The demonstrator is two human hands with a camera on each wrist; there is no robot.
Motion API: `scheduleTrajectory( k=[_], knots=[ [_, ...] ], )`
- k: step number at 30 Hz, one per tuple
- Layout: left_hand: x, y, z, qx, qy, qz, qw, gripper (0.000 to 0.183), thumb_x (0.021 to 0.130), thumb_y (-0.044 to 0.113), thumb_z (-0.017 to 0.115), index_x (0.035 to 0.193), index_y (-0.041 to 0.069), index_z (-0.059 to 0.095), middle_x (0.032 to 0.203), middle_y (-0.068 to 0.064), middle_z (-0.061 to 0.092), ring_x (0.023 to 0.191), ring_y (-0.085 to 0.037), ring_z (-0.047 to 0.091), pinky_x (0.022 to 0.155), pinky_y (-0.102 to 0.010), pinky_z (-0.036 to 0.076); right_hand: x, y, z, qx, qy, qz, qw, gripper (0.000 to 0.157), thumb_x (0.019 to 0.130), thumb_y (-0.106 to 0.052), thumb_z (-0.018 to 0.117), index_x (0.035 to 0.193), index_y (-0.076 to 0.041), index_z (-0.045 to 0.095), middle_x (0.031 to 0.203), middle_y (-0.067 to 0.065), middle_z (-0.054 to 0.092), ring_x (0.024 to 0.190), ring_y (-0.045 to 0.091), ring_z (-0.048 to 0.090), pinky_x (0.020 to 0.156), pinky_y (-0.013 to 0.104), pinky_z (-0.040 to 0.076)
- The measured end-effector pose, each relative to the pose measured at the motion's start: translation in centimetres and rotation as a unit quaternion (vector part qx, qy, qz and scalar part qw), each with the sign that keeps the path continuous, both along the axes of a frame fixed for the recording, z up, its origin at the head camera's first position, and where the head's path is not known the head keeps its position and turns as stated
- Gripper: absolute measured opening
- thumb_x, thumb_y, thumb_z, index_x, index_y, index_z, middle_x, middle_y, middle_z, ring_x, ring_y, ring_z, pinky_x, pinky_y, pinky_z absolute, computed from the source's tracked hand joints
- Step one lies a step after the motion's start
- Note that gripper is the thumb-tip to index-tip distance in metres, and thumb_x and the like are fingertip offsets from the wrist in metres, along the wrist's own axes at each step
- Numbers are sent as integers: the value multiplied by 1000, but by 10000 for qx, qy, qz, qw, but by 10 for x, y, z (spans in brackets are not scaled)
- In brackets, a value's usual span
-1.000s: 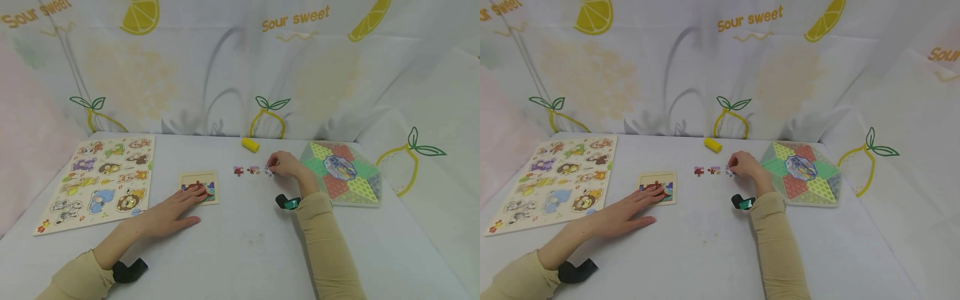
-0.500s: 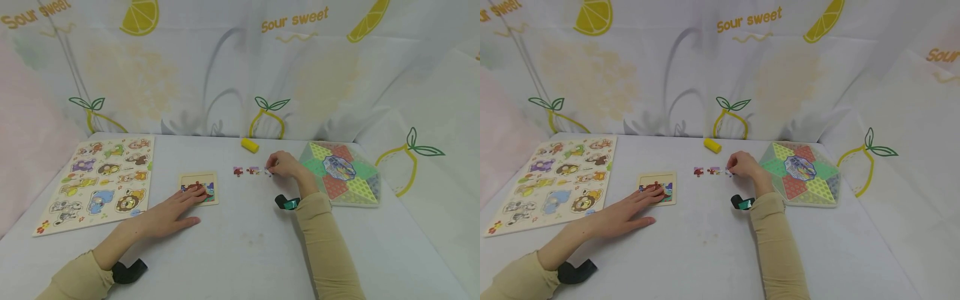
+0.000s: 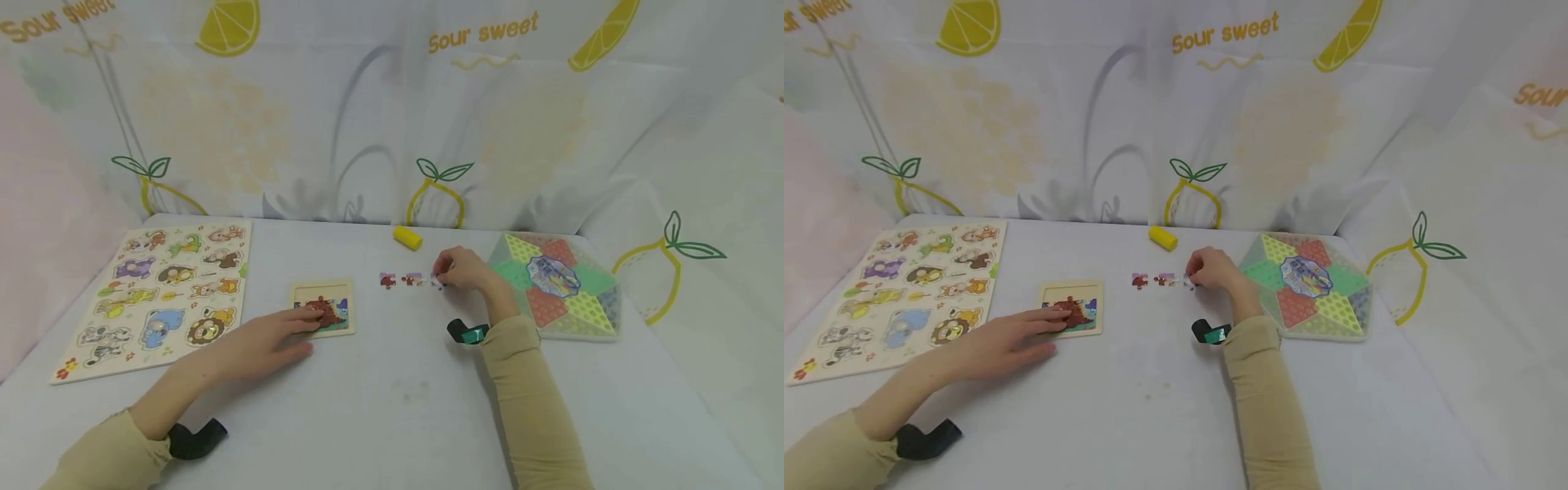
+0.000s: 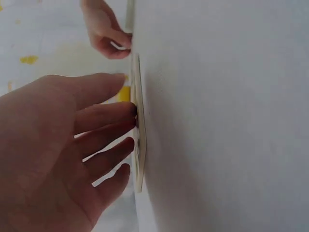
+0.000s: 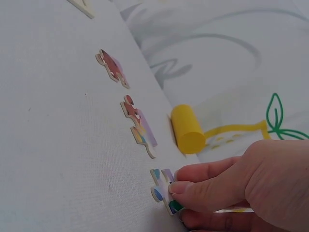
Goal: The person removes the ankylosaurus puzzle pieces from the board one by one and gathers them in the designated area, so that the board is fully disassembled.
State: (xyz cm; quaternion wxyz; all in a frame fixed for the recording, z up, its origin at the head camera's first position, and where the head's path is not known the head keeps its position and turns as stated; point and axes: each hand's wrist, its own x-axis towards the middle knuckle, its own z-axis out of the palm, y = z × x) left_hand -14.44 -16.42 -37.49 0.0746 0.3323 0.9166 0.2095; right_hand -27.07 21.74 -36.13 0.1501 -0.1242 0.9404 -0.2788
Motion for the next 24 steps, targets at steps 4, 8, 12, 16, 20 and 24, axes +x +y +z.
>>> scheduleTrajectory(
  k=[4,8,12,16,20,24],
  knots=[
    [8,-13,12,-397,-482,106,9980,58,101,49,54,144,10,55,158,-6,42,143,-36,41,111,-56,40,0,-1,-1,-63,17,-12,10000,6,92,-5,65,98,-5,69,94,9,66,82,21,56,72,28,47],
    [16,-21,21,-628,-1104,157,9918,71,98,59,52,151,12,45,164,-8,29,145,-38,35,110,-59,39,0,0,-1,-80,67,34,9999,7,91,-3,65,97,-4,70,93,9,67,81,21,56,71,28,48],
    [17,-20,22,-695,-1361,163,9881,76,97,61,52,154,13,41,166,-7,23,147,-38,32,111,-60,37,1,2,1,-40,51,32,10000,9,91,-4,67,98,-4,71,94,9,67,82,22,57,72,28,49],
    [16,-18,22,-713,-1400,112,9875,75,97,60,52,154,12,40,166,-10,23,146,-41,32,111,-62,36,2,5,1,-55,24,10,10000,9,90,-5,69,99,-4,71,96,10,67,84,22,57,74,29,49],
    [15,-17,22,-697,-1484,150,9864,74,98,58,52,154,13,39,165,-13,21,144,-44,33,111,-63,35,2,6,2,-112,28,-14,9999,12,89,-6,70,101,-4,70,99,11,66,86,23,57,75,30,49],
    [13,-17,20,-646,-1530,166,9860,76,98,59,52,156,13,36,166,-15,19,145,-44,31,112,-63,34,2,7,4,-160,6,-79,9998,15,88,-6,71,102,-3,70,102,11,67,87,24,59,75,31,50]
  ],
)
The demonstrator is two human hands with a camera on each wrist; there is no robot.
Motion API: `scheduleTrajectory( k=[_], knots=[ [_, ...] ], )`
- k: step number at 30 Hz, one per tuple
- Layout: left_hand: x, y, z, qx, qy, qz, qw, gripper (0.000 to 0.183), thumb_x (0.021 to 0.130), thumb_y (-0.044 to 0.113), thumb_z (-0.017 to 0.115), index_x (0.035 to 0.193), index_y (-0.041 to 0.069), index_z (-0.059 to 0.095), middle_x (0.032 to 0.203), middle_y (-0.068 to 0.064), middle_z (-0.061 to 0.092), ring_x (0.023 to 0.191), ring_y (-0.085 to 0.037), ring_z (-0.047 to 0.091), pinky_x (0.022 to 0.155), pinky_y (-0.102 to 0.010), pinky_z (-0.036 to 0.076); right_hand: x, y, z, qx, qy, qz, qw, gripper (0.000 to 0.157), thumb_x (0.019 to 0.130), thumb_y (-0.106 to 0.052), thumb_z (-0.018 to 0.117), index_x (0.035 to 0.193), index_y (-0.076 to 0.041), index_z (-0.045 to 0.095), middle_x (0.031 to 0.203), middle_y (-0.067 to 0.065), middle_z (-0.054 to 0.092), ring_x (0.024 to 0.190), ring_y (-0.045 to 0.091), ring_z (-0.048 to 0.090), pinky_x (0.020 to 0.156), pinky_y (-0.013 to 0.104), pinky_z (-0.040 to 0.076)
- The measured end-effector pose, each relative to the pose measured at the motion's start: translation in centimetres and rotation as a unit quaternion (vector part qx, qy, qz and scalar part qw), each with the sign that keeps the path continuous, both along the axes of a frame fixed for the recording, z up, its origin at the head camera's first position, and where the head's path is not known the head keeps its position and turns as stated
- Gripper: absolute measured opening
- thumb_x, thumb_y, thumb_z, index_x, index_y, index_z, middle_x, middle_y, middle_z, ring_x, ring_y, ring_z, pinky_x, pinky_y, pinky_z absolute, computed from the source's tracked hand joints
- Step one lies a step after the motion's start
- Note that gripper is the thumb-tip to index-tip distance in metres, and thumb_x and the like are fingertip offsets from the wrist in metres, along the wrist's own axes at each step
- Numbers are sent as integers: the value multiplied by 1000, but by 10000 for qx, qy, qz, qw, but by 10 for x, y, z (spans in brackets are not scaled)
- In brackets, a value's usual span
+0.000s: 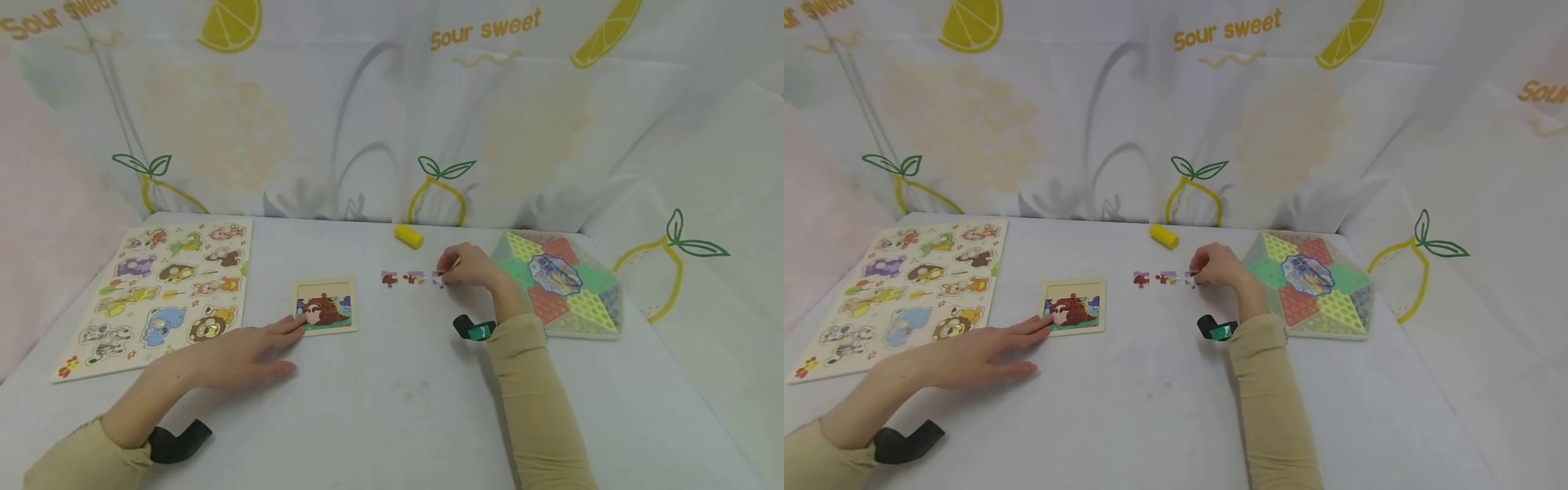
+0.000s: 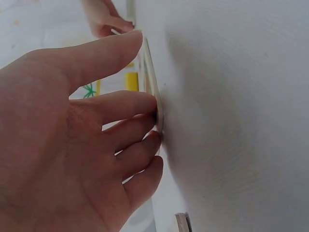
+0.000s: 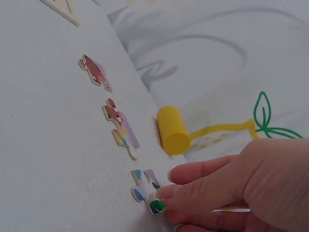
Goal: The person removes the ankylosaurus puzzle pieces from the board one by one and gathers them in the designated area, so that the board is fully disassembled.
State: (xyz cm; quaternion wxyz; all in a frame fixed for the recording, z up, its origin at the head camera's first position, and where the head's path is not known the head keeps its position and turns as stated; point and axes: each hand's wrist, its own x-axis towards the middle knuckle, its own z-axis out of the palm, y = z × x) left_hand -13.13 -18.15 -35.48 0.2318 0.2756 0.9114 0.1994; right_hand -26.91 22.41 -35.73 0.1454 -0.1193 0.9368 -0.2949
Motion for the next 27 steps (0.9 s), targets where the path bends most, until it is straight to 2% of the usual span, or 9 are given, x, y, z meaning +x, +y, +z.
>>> scheduleTrajectory(
  k=[9,14,23,27],
  knots=[
    [-5,4,-14,285,349,40,9990,79,98,60,50,159,15,27,168,-7,15,152,-36,20,116,-61,30,0,0,2,-14,-47,5,10000,19,85,-6,74,103,-4,70,103,11,67,88,24,58,78,32,49],
    [-6,5,-20,458,346,116,9983,76,98,57,52,158,17,30,167,-7,17,152,-36,18,117,-61,28,2,0,-1,64,-182,97,9998,21,84,-6,75,104,-4,70,104,11,67,90,24,58,81,33,49],
    [-4,4,-14,268,506,-15,9984,69,101,52,52,157,16,35,166,-9,22,147,-44,28,115,-63,29,1,1,-3,48,-96,119,9999,21,83,-1,68,104,-5,70,103,11,66,90,25,57,80,34,49],
    [-5,4,-13,355,478,24,9982,67,102,51,50,156,16,35,166,-8,23,146,-46,28,115,-63,29,-1,1,0,46,-156,186,9997,24,82,0,66,105,-4,70,103,11,67,90,25,58,80,35,50]
  ],
)
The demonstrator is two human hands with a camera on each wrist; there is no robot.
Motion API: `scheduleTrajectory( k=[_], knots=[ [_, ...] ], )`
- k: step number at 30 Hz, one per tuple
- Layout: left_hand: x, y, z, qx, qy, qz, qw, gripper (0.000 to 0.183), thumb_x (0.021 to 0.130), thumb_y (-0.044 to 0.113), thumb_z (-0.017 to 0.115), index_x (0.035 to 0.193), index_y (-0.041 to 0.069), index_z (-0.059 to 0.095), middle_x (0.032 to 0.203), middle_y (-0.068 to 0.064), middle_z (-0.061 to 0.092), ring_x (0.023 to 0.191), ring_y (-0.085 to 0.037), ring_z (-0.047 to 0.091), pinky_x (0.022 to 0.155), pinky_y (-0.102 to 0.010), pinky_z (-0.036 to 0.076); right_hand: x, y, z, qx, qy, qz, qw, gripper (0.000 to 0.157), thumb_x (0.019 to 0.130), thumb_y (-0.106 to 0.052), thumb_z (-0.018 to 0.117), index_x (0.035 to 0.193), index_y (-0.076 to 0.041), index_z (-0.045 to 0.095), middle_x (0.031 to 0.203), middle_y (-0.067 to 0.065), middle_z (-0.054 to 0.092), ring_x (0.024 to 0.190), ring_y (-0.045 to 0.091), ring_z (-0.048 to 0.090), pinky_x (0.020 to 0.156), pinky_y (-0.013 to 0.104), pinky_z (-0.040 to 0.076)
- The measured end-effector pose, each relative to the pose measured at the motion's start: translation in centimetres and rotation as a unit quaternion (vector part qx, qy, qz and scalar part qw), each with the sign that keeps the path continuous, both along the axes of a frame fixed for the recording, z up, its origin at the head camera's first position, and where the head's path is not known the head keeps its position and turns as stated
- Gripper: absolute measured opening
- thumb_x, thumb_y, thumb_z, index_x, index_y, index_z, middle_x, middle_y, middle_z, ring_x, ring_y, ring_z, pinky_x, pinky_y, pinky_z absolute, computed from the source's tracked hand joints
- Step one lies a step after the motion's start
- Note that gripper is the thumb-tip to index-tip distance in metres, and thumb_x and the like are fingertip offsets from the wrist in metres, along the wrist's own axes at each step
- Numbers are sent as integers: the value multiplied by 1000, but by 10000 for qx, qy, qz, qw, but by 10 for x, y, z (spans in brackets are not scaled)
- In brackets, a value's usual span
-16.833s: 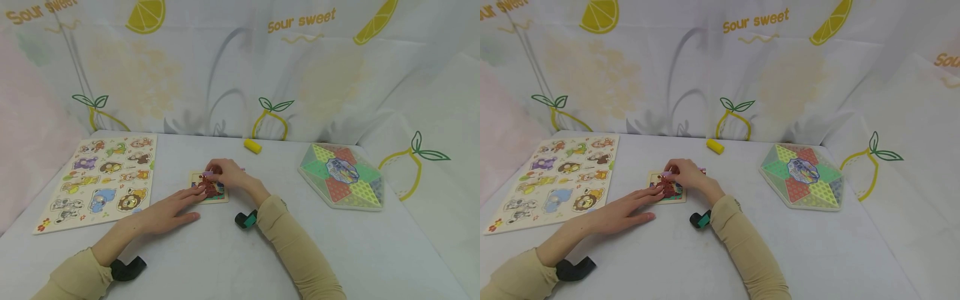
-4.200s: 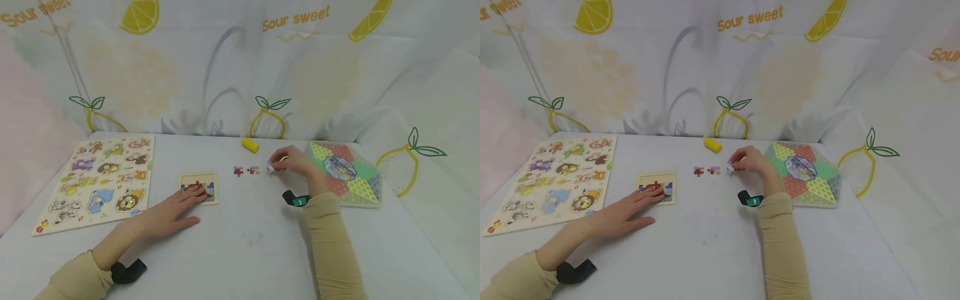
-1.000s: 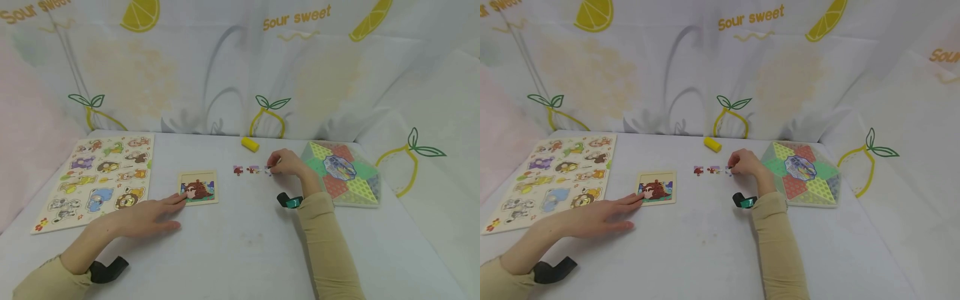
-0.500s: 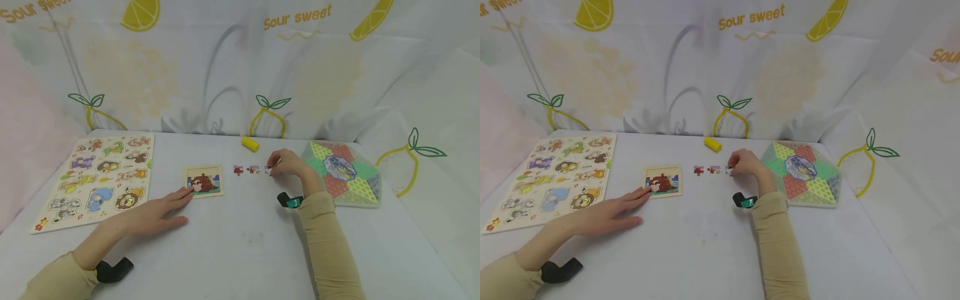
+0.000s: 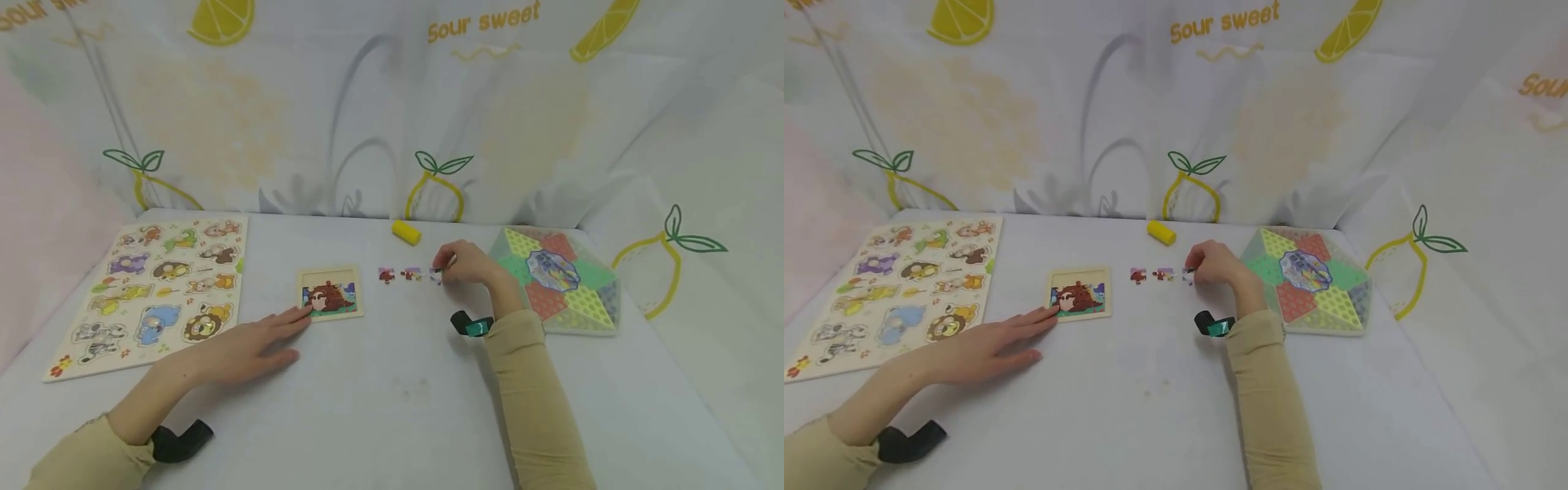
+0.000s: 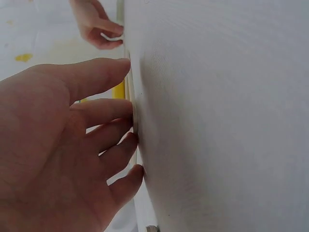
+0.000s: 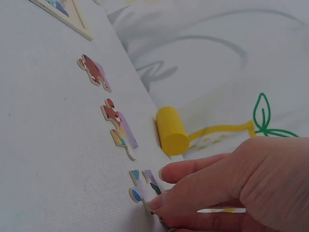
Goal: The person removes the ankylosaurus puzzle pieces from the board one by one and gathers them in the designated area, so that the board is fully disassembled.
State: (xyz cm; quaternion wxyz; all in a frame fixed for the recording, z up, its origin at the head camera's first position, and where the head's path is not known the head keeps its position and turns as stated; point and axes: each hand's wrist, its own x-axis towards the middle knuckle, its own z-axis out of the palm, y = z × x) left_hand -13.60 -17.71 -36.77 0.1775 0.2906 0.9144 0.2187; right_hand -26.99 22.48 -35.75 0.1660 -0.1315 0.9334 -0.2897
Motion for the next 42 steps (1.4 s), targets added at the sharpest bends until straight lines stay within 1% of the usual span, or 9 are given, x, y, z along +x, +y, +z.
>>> scheduleTrajectory(
  k=[8,15,18,22,25,28,31,34,42],
  knots=[
    [-3,-3,-2,339,-130,49,9993,63,103,49,50,155,16,40,165,-8,24,147,-46,26,115,-64,27,0,-5,3,107,-98,64,9999,20,87,-6,69,107,-5,69,107,10,66,92,25,59,80,34,50],
    [-5,-1,-7,419,190,-47,9989,61,102,46,53,152,12,43,163,-8,30,147,-40,31,114,-61,32,5,-28,12,-292,599,-76,9978,19,96,-11,63,112,-2,67,106,12,65,93,26,61,77,32,52],
    [-5,-1,-8,414,233,-24,9989,61,102,47,53,151,12,45,163,-6,32,147,-37,31,114,-60,33,13,-57,17,-662,814,165,9943,21,96,-10,63,114,-1,67,105,12,66,93,26,62,75,31,54],
    [-6,0,-10,441,248,0,9987,60,101,46,55,150,12,47,162,-5,34,147,-37,33,113,-59,34,20,-110,17,-890,830,804,9893,21,97,-10,63,116,-2,67,105,9,68,89,22,63,72,27,55],
    [-7,1,-13,485,211,13,9986,60,101,46,55,150,13,47,162,-4,34,147,-35,33,114,-59,34,21,-147,9,-878,747,1272,9852,21,98,-9,62,117,-4,68,107,8,69,91,20,63,75,24,53],
    [-6,1,-16,501,142,-2,9986,60,101,48,54,151,14,46,162,-3,34,148,-34,33,114,-58,35,21,-171,-4,-776,620,1628,9817,23,99,-8,59,120,-5,67,112,7,69,96,18,64,82,22,52],
    [-6,1,-15,434,191,-15,9989,60,102,47,54,150,13,47,162,-3,35,147,-34,34,113,-57,36,22,-183,-16,-725,510,1790,9798,26,99,-7,59,124,-6,66,116,7,68,101,18,65,87,22,52],
    [-6,1,-12,353,386,-23,9986,57,102,42,56,149,11,48,161,-3,37,146,-33,36,113,-56,37,24,-187,-20,-724,542,1843,9787,28,98,-6,60,126,-5,65,116,7,66,102,19,65,88,23,52],
    [-7,-1,-8,299,482,-64,9984,55,102,36,58,149,9,49,160,-5,38,146,-35,36,112,-55,38,26,-189,-22,-586,805,1908,9766,24,98,-8,60,120,-6,69,109,8,59,90,15,56,77,20,45]
  ],
)
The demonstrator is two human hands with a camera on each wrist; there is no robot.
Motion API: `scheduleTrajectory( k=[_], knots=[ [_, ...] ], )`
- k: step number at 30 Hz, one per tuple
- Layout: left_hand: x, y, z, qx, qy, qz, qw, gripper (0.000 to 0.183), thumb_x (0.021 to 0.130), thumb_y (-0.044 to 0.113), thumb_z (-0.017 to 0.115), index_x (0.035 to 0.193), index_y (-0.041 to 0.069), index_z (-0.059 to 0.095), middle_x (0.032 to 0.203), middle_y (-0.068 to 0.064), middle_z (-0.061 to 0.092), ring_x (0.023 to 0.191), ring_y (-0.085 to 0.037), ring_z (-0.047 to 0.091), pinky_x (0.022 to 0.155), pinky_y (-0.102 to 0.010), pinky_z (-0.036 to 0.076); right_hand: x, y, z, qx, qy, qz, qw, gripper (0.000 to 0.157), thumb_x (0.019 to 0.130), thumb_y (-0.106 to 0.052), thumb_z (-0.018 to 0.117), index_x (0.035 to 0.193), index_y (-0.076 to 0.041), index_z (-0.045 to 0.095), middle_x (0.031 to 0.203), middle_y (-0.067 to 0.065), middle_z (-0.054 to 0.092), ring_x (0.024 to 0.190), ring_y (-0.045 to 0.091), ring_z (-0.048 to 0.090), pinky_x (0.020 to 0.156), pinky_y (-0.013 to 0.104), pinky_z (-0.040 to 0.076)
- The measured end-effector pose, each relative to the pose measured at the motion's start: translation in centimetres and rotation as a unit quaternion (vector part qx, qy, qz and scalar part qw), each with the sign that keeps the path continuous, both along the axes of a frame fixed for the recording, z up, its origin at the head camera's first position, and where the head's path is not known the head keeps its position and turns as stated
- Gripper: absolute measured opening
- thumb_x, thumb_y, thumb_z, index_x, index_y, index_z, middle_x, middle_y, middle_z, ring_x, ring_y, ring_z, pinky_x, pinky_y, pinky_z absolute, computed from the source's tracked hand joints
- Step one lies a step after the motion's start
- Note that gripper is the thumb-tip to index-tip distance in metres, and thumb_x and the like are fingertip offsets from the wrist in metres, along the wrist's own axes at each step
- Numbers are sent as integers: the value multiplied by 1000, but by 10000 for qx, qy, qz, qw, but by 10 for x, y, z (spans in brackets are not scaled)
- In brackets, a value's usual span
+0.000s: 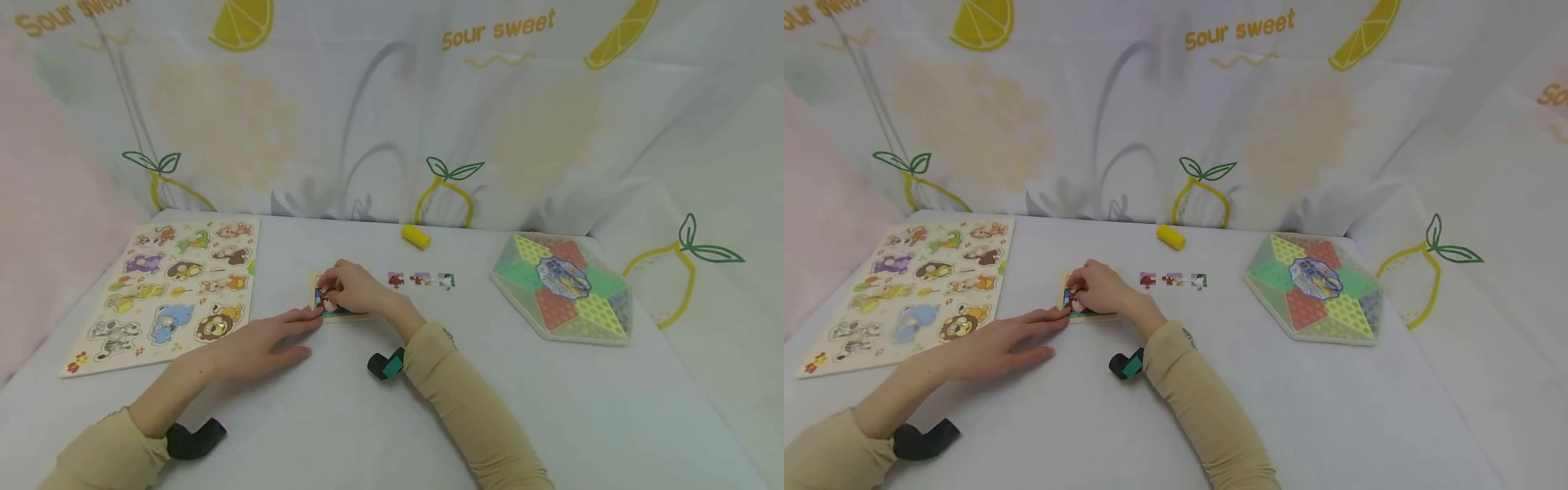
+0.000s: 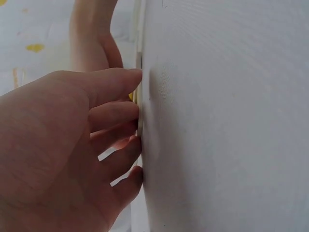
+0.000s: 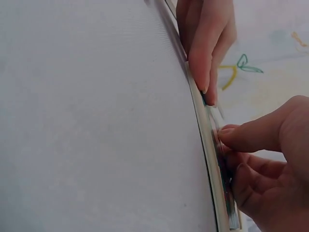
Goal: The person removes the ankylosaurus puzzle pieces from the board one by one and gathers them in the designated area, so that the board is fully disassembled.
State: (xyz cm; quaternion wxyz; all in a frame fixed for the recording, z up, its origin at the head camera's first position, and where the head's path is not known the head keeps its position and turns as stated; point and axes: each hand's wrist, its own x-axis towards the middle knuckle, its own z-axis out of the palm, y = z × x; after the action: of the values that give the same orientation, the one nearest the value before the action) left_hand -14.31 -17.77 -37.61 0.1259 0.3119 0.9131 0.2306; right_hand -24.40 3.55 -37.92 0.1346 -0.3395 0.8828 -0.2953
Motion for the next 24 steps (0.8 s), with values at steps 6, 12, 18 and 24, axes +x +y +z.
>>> scheduleTrajectory(
  k=[6,12,18,24],
  knots=[
    [0,-1,-1,11,-28,14,10000,55,101,37,58,149,11,48,160,-4,37,146,-33,37,111,-55,39,-2,1,-4,-180,-35,47,9998,23,97,-8,62,118,-6,69,107,8,58,86,15,54,74,20,44],
    [0,-2,-2,-26,-33,10,10000,56,101,37,58,150,12,48,161,-4,36,145,-34,37,111,-55,40,-2,2,-6,-215,-124,60,9997,24,97,-9,64,120,-6,68,108,7,57,87,15,55,75,19,44],
    [0,-2,-2,-39,38,-4,10000,55,101,35,60,149,11,48,161,-5,36,145,-34,37,111,-55,39,-3,1,-8,-177,-159,63,9997,24,97,-9,63,121,-6,66,111,7,56,89,14,54,77,19,45],
    [0,-1,-3,-25,33,-5,10000,55,101,33,60,149,10,48,160,-6,37,145,-35,37,111,-55,39,-2,0,-9,-126,-61,74,9999,24,97,-8,63,121,-5,66,112,6,56,90,14,54,78,19,45]
  ],
)
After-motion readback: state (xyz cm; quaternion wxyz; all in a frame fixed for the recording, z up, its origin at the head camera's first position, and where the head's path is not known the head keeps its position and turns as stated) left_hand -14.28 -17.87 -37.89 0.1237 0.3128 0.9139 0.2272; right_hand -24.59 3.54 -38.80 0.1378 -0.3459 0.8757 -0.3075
